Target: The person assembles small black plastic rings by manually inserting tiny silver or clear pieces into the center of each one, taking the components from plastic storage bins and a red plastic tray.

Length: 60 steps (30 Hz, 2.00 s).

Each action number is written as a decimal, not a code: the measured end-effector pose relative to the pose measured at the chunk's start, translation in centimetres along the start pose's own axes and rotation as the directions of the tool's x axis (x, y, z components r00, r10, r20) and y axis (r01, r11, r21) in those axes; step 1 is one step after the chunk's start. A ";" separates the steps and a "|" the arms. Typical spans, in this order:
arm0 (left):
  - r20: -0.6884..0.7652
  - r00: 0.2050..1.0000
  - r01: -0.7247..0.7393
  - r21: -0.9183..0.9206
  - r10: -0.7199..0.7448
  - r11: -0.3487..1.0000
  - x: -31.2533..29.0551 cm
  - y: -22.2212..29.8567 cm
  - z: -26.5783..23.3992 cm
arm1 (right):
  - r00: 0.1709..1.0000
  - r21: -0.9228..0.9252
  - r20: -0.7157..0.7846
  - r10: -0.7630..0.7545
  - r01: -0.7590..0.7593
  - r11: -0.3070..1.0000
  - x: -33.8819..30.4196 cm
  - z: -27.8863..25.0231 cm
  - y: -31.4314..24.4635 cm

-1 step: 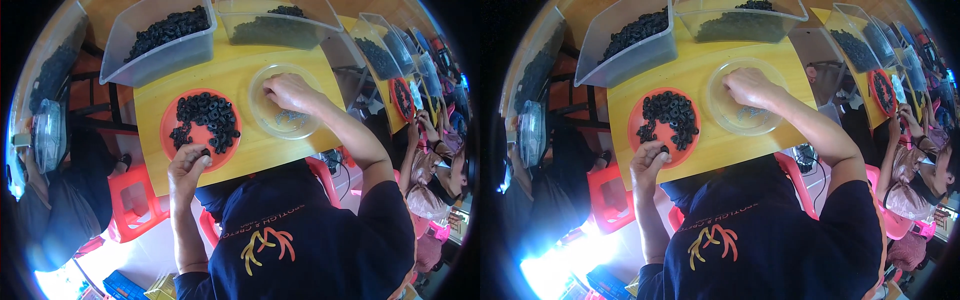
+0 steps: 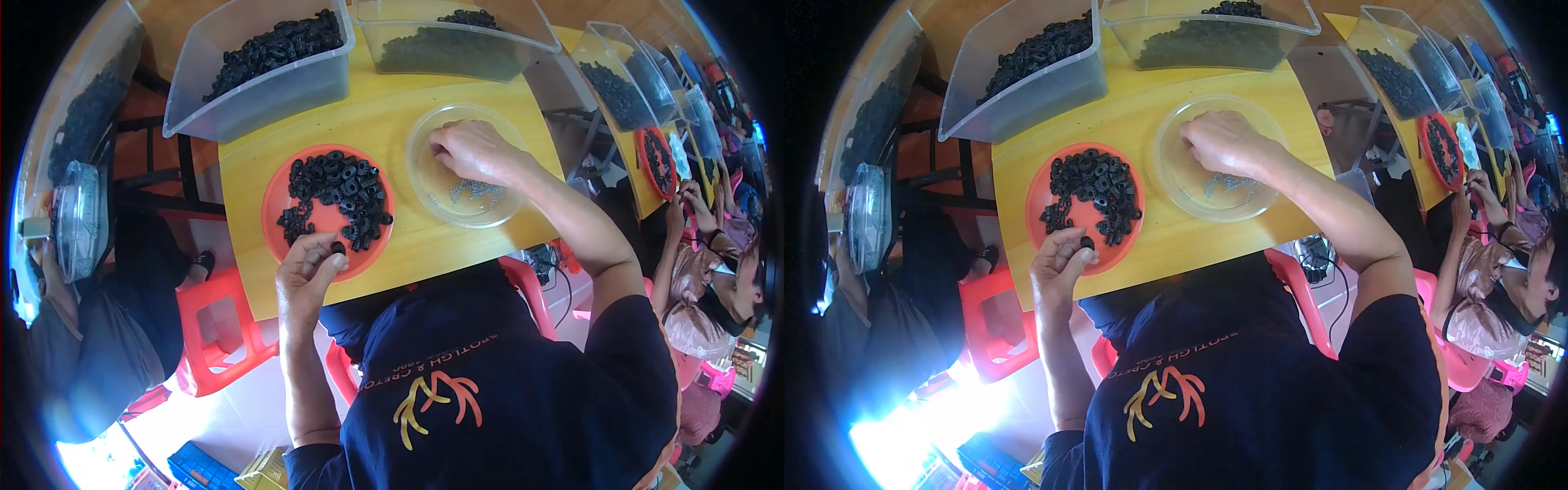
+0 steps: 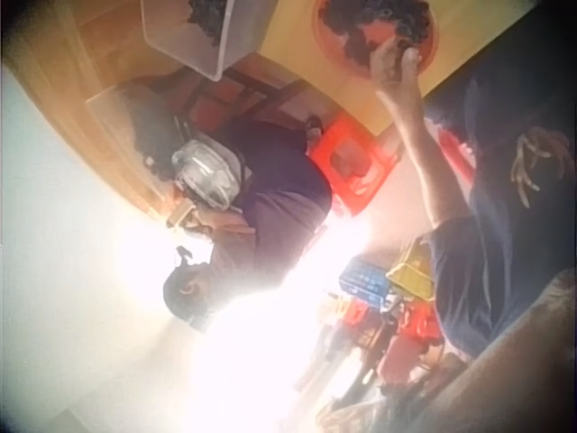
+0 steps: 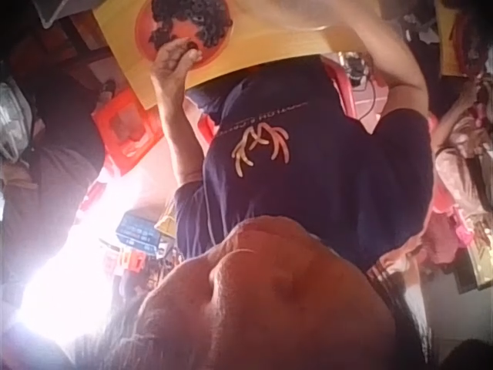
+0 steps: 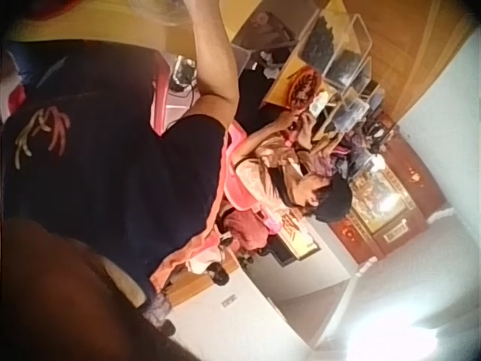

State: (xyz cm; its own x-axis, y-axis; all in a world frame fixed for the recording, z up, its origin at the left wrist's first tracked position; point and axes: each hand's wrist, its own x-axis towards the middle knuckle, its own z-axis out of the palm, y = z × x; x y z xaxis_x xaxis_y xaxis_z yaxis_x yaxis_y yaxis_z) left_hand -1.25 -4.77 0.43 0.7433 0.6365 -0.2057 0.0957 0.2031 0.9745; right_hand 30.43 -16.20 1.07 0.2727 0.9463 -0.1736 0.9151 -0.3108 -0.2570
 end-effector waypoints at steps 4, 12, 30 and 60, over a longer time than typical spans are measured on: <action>-0.004 1.000 0.007 -0.044 -0.007 0.999 0.1 -0.2 0.7 | 0.999 0.026 -0.028 -0.019 0.020 0.999 -0.4 -0.4 -0.1; 0.007 1.000 -0.019 -0.103 0.020 0.995 0.0 -0.7 0.6 | 0.981 0.098 -0.181 -0.068 0.086 0.991 -2.4 -1.8 0.7; 0.025 0.998 -0.056 -0.182 0.062 0.982 0.5 -0.2 2.1 | 0.971 -0.022 -0.214 -0.106 0.104 0.994 -2.8 1.0 -1.0; -0.013 0.993 -0.112 -0.310 0.113 0.944 1.1 -0.8 3.4 | 0.988 0.126 -0.150 -0.047 0.066 0.990 -0.8 1.4 -2.2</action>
State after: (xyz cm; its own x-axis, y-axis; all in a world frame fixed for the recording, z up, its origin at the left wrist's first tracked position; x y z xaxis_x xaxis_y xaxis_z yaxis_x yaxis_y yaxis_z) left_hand 1.77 -6.76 -0.25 0.7407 0.6651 -0.0951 -0.1983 0.3516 0.9149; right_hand 27.81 -16.37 0.39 0.2707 0.9625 -0.0171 0.8865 -0.2562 -0.3854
